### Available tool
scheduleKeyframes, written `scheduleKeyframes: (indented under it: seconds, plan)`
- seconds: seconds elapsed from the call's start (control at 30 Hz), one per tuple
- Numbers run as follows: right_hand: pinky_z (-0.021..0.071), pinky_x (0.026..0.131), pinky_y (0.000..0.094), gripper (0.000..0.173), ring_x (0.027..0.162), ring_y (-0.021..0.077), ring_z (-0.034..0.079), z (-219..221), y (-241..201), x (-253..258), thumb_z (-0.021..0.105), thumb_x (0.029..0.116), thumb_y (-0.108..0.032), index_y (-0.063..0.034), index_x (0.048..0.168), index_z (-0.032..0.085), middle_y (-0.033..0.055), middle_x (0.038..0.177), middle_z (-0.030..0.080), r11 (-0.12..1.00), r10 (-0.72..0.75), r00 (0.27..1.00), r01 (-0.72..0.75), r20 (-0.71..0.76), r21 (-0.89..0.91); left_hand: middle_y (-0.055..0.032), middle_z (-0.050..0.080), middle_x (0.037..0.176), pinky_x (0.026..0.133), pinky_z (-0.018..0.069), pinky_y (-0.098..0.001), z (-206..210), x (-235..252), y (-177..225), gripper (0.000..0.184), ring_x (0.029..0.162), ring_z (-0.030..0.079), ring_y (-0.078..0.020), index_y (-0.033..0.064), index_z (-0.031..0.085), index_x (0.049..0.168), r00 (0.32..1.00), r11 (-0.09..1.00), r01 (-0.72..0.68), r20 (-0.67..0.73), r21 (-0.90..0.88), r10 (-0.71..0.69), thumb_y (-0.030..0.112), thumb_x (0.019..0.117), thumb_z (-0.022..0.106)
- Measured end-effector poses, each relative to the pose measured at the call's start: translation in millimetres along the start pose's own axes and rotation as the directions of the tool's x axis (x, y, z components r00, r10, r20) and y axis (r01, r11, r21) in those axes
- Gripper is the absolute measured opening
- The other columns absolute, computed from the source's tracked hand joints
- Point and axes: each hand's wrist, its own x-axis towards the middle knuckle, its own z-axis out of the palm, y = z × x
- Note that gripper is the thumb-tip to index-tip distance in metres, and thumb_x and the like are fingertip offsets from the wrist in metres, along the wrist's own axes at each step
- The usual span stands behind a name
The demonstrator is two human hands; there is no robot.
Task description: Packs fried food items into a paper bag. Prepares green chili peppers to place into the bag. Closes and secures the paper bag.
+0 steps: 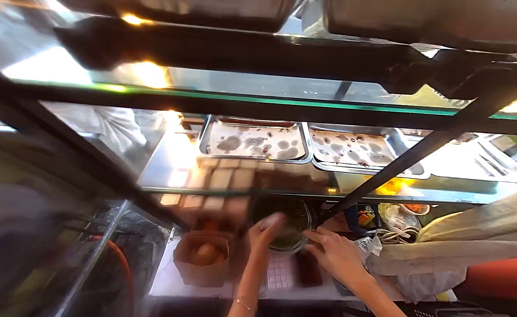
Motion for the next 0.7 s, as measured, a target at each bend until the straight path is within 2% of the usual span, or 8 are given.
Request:
scheduleKeyframes:
  seconds: [0.1,0.17,0.23,0.33,0.47,0.63,0.7]
  plan:
    - [0.0531,0.088,0.0567,0.048,0.112,0.0335,0.066,-13.6,-3.7,6.5,0.059,0.1001,-0.049,-0.0332,0.146,0.059,0.0105,0.131,0.065,0.998,0.068,0.995,-0.069,0.076,0.005,-0.0221,0.072,0.101,0.079,0.0619,-0.0391,-9.8,2.5,3.1,0.020,0.089,0.072,-0.0249,-0.0139,0.063,0.115,0.986,0.996,-0.084,-0.145,-0.033,0.078,-0.007,0.0958,0.060]
    - [0.0516,0.091,0.0575,0.051,0.117,0.0344,0.064,-16.2,-10.2,19.2,0.060,0.0997,-0.046,-0.0286,0.147,0.057,0.0121,0.134,0.063,0.992,0.122,0.984,-0.119,0.131,-0.028,-0.0228,0.071,0.104,0.081,0.0614,-0.0381,-18.8,4.2,7.8,0.023,0.091,0.072,-0.0245,-0.0144,0.059,0.118,0.975,0.991,-0.099,-0.208,-0.089,0.079,-0.009,0.0960,0.057]
    - [0.0512,0.092,0.0595,0.049,0.119,0.0368,0.063,-6.7,-19.5,37.5,0.062,0.0988,-0.039,-0.0220,0.144,0.060,0.0152,0.137,0.061,0.991,0.126,0.978,-0.116,0.166,-0.065,-0.0232,0.070,0.107,0.082,0.0611,-0.0377,-24.7,3.7,12.7,0.025,0.093,0.072,-0.0249,-0.0143,0.058,0.120,0.974,0.987,-0.103,-0.213,-0.123,0.075,-0.010,0.0957,0.056]
    - [0.0516,0.089,0.0612,0.042,0.115,0.0409,0.064,18.4,-32.6,66.2,0.063,0.0974,-0.030,-0.0130,0.136,0.065,0.0191,0.135,0.061,0.989,0.114,0.980,-0.096,0.163,-0.114,-0.0223,0.071,0.105,0.080,0.0614,-0.0368,-27.9,0.8,15.8,0.024,0.091,0.072,-0.0241,-0.0139,0.059,0.119,0.976,0.987,-0.093,-0.206,-0.128,0.066,-0.010,0.0960,0.056]
    - [0.0518,0.090,0.0600,0.037,0.116,0.0374,0.064,19.5,-26.7,76.0,0.060,0.0998,-0.032,-0.0187,0.134,0.068,0.0143,0.132,0.065,0.990,0.116,0.984,-0.103,0.135,-0.098,-0.0228,0.071,0.102,0.078,0.0623,-0.0372,-34.0,1.0,13.0,0.023,0.088,0.072,-0.0251,-0.0133,0.062,0.116,0.978,0.994,-0.085,-0.194,-0.067,0.071,-0.009,0.0940,0.062]
    - [0.0478,0.101,0.0584,0.045,0.125,0.0301,0.061,3.2,15.2,58.1,0.063,0.0975,-0.050,-0.0320,0.138,0.066,0.0056,0.135,0.066,0.980,0.111,0.990,-0.125,0.092,0.156,-0.0210,0.072,0.102,0.081,0.0617,-0.0365,-30.9,4.2,11.8,0.021,0.089,0.072,-0.0234,-0.0119,0.065,0.113,0.990,1.000,0.000,-0.140,0.011,0.001,-0.003,0.0946,0.067]
    - [0.0487,0.100,0.0562,0.046,0.122,0.0283,0.063,0.1,24.3,48.3,0.063,0.0964,-0.054,-0.0358,0.139,0.066,0.0046,0.131,0.068,0.980,0.080,0.996,-0.085,0.033,0.181,-0.0210,0.073,0.103,0.085,0.0614,-0.0374,-25.2,7.6,7.2,0.020,0.093,0.073,-0.0240,-0.0122,0.065,0.113,0.997,1.000,0.011,-0.073,-0.013,-0.012,-0.001,0.0959,0.067]
